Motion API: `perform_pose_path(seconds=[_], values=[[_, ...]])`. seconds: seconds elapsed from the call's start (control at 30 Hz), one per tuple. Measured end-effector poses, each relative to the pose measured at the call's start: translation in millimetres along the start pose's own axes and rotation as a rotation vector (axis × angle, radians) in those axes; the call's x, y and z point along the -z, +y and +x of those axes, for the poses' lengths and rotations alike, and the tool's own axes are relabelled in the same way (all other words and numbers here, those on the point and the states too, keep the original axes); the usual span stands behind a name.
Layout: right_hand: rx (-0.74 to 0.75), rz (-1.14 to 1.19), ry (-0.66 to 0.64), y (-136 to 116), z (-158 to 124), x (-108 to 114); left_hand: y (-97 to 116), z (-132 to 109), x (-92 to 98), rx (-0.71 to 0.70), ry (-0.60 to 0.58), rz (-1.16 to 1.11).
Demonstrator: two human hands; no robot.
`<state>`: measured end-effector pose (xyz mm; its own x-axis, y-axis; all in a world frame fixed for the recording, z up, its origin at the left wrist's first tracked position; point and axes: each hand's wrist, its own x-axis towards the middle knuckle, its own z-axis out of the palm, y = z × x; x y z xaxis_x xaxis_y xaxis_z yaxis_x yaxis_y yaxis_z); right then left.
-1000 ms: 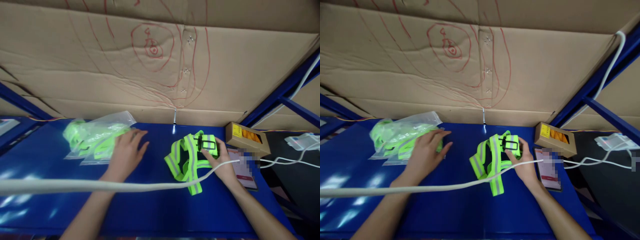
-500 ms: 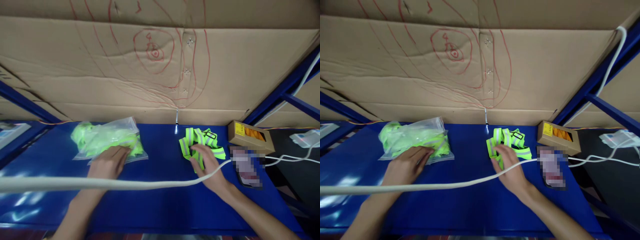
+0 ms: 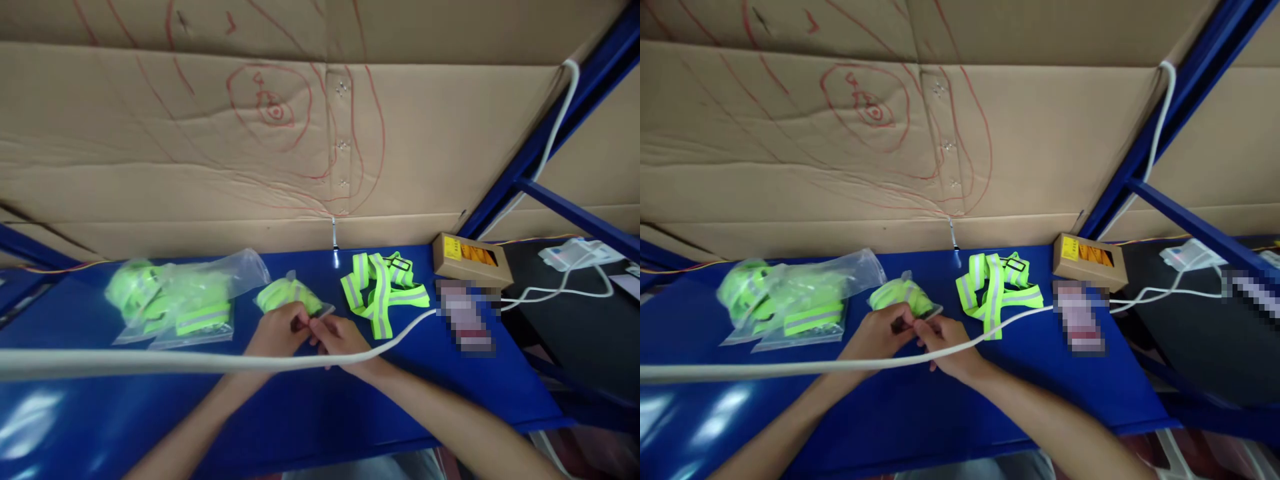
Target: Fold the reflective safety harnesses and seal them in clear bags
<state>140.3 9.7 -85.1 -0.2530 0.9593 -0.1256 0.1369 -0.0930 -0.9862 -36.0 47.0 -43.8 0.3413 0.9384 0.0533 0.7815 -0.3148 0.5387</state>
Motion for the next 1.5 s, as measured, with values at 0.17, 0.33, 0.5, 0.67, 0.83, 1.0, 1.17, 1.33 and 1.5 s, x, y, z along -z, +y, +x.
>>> perform_pose_path(seconds=[0.17,0.33,0.5,0.67,0.83,1.0,1.17,1.33,1.5], values=[[0.002,0.140,0.117,6,6,14,20,11,-13.9,0.018,-0.056,-0.215],[0.093,0.212,0.122,3,4,18,16,-4,-12.9,-0.047,0.043,-0.234],[0.122,0.202,0.155,4,2,16,16,-9,-6.7,-0.115,0.050,-0.221],[0.210,0.077,0.140,0,-2,14,10,-6,1.8,0.003,-0.102,-0.350],[0.253,0.013,0.127,-9,-4,21,11,-7,-4.6,0.066,-0.105,-0.441],[0.310,-0.132,0.096,-10,-8,22,8,-1,0.8,0.111,0.054,-0.526],[0.234,-0.004,0.067,-13,-12,14,16,-9,10.7,-0.048,-0.016,-0.256],[0.317,-0.128,0.030,-17,-14,21,15,-10,13.2,-0.110,-0.119,-0.292],[0.574,-0.450,-0.021,-23,-18,29,6,-3,16.1,-0.013,-0.287,-0.575]])
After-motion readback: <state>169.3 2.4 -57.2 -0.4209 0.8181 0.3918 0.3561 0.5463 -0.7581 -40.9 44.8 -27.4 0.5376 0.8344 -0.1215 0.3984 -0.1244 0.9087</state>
